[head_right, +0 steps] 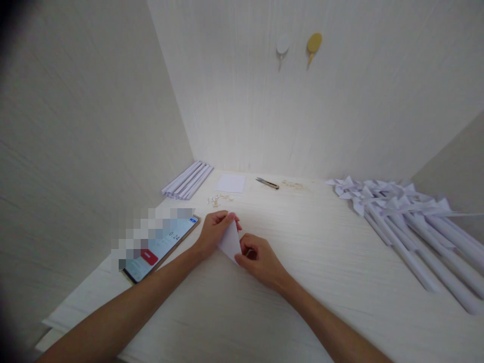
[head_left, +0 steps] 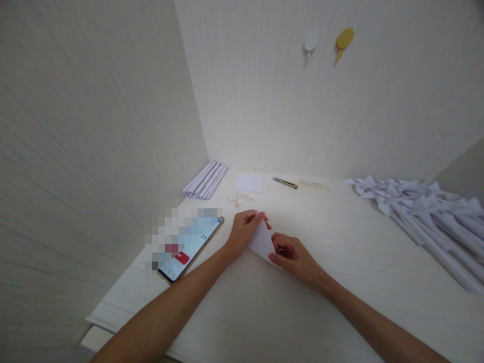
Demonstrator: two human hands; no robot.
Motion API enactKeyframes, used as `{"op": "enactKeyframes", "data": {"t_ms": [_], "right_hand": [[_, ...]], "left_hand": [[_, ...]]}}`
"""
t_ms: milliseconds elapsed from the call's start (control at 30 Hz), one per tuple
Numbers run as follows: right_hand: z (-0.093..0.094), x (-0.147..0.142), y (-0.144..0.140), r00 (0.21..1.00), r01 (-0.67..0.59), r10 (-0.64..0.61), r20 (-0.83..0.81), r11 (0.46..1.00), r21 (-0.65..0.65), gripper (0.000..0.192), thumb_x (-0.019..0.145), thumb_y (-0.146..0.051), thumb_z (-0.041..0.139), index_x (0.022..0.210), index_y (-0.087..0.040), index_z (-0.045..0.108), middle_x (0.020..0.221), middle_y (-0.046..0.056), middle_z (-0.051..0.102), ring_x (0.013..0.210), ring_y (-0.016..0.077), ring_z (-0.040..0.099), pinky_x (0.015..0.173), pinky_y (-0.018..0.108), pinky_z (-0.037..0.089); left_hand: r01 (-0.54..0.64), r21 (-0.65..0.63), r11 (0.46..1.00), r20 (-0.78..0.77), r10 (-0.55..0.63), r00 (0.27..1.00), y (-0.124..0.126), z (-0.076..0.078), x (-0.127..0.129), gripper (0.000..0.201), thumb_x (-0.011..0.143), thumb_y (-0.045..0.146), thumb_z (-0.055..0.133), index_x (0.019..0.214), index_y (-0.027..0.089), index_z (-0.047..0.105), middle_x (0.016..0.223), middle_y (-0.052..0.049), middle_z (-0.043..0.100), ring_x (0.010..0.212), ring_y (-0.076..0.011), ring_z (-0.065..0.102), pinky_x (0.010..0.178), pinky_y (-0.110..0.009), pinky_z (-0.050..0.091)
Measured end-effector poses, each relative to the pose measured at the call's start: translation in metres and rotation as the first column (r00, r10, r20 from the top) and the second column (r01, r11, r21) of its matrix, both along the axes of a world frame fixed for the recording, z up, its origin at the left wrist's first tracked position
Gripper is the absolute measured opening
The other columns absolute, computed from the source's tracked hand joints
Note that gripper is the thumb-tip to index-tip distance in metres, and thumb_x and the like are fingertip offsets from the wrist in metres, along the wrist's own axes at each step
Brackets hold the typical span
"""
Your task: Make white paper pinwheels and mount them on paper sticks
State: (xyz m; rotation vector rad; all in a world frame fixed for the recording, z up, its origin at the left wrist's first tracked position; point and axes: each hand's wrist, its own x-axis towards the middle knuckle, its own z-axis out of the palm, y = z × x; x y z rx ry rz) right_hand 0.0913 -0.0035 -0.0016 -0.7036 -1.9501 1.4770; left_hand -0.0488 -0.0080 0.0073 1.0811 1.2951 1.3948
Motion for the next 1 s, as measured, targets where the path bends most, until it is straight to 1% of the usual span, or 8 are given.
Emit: {"op": "enactKeyframes", "data": {"t_ms": [133,233,333,433,633,767,900,1000], "right_hand": [[-0.003,-0.002,0.001,0.994,0.107,-0.108,-0.002,0.990,-0.096,0.028,0.069,-0.036,0.050,0.052,-0.016,0.041,0.051,-0.004,0.036,0.046,0.0080,0.032,0.041,0.021,0.024],[-0.003,-0.001,0.001,0.983,0.175,-0.181,-0.031,0.973,-0.153,0.031,0.069,-0.038,0.049,0.049,-0.016,0.042,0.048,-0.004,0.037,0.044,0.0076,0.031,0.040,0.021,0.023],[0.002,-0.001,0.001,0.987,0.149,-0.157,-0.030,0.971,-0.187,0.031,0.069,-0.036,0.051,0.047,-0.016,0.043,0.046,-0.004,0.038,0.042,0.0073,0.033,0.040,0.021,0.024],[0.008,0.000,0.000,0.992,0.120,-0.124,-0.013,0.975,-0.185,0.030,0.069,-0.034,0.052,0.046,-0.016,0.046,0.042,-0.004,0.041,0.039,0.0072,0.035,0.039,0.021,0.025],[0.003,0.003,0.001,0.963,0.228,-0.249,-0.100,0.957,-0.180,0.027,0.069,-0.032,0.054,0.049,-0.015,0.050,0.041,-0.005,0.042,0.037,0.0062,0.034,0.038,0.020,0.024],[-0.005,0.008,0.011,0.875,0.400,-0.442,-0.197,0.890,-0.220,0.022,0.067,-0.029,0.058,0.051,-0.015,0.052,0.040,-0.006,0.040,0.038,0.0056,0.033,0.038,0.020,0.022],[-0.004,0.013,0.023,0.697,0.573,-0.665,-0.269,0.742,-0.348,0.020,0.060,-0.028,0.063,0.050,-0.016,0.052,0.039,-0.007,0.039,0.038,0.0055,0.032,0.037,0.020,0.021],[0.000,0.016,0.028,0.585,0.592,-0.750,-0.309,0.655,-0.470,0.021,0.054,-0.029,0.066,0.049,-0.016,0.051,0.039,-0.006,0.040,0.037,0.0054,0.032,0.036,0.020,0.020]], "left_hand": [[0.121,0.134,0.984,-0.142,-0.102,0.985,-0.009,0.000,0.013,0.024,0.067,0.033,0.052,0.055,0.013,0.059,0.057,-0.001,0.055,0.055,-0.0102,0.049,0.051,-0.021,0.036],[0.106,0.196,0.975,-0.214,-0.063,0.975,-0.012,-0.001,0.017,0.024,0.066,0.031,0.054,0.049,0.014,0.058,0.054,0.000,0.050,0.056,-0.0096,0.046,0.050,-0.021,0.033],[-0.053,0.132,0.990,-0.161,0.075,0.984,-0.009,-0.003,0.012,0.027,0.066,0.035,0.053,0.050,0.014,0.058,0.049,0.002,0.045,0.049,-0.0083,0.040,0.044,-0.020,0.029],[-0.270,0.067,0.960,-0.057,0.274,0.960,-0.004,-0.004,0.003,0.028,0.066,0.040,0.052,0.055,0.014,0.057,0.046,0.004,0.042,0.045,-0.0078,0.036,0.041,-0.020,0.026],[-0.380,0.083,0.921,0.019,0.380,0.925,0.001,-0.007,-0.002,0.030,0.065,0.043,0.052,0.060,0.015,0.059,0.048,0.004,0.045,0.045,-0.0072,0.037,0.041,-0.019,0.027],[-0.320,0.076,0.944,0.053,0.316,0.947,0.002,-0.009,0.000,0.028,0.065,0.041,0.054,0.057,0.014,0.058,0.047,0.004,0.045,0.045,-0.0070,0.039,0.043,-0.019,0.030],[-0.129,0.052,0.990,-0.018,0.130,0.991,0.000,-0.006,0.003,0.021,0.062,0.032,0.058,0.052,0.013,0.057,0.045,0.002,0.049,0.042,-0.0075,0.043,0.042,-0.020,0.033],[0.015,0.005,1.000,-0.086,-0.014,0.996,-0.002,-0.005,0.007,0.021,0.063,0.030,0.056,0.051,0.013,0.057,0.041,0.002,0.049,0.038,-0.0077,0.043,0.040,-0.020,0.033]]}}
